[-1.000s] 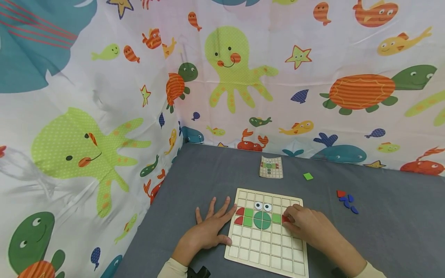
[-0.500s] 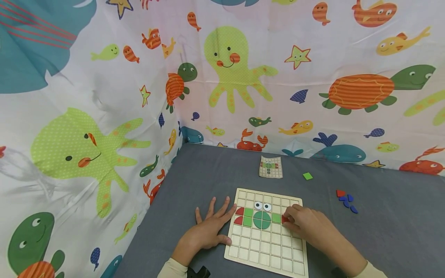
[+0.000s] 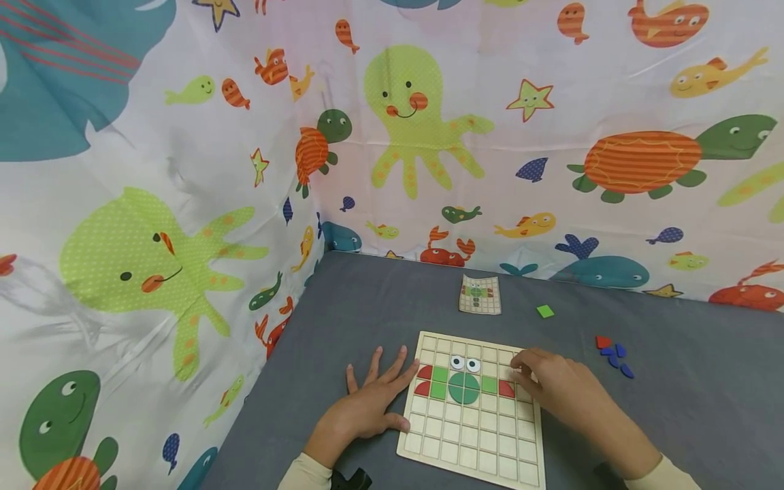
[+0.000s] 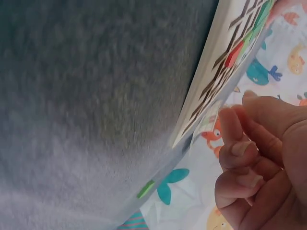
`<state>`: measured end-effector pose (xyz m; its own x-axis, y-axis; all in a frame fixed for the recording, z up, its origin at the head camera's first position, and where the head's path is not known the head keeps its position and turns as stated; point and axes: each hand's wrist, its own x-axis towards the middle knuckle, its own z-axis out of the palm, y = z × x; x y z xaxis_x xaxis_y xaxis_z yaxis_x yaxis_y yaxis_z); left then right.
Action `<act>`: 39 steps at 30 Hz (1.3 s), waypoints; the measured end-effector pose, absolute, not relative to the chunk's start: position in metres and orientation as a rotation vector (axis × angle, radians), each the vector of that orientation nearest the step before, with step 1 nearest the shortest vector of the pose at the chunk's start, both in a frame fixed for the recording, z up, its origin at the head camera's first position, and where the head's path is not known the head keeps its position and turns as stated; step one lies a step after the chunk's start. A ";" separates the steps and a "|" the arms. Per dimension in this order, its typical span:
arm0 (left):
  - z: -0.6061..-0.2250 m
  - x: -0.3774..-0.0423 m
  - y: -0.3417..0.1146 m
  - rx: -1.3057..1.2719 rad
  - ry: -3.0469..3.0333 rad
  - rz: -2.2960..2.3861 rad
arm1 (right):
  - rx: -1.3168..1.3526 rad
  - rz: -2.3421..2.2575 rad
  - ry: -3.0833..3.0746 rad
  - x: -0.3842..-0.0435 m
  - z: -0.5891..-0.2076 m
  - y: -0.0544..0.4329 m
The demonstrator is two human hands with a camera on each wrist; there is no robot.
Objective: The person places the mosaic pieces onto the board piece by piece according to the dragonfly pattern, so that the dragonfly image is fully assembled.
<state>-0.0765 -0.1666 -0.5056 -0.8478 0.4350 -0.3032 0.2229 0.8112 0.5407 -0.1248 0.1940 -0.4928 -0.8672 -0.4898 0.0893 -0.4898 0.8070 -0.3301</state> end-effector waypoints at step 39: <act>-0.507 -0.077 -0.164 0.471 2.579 0.666 | -0.707 -0.285 3.191 -0.217 -0.504 0.247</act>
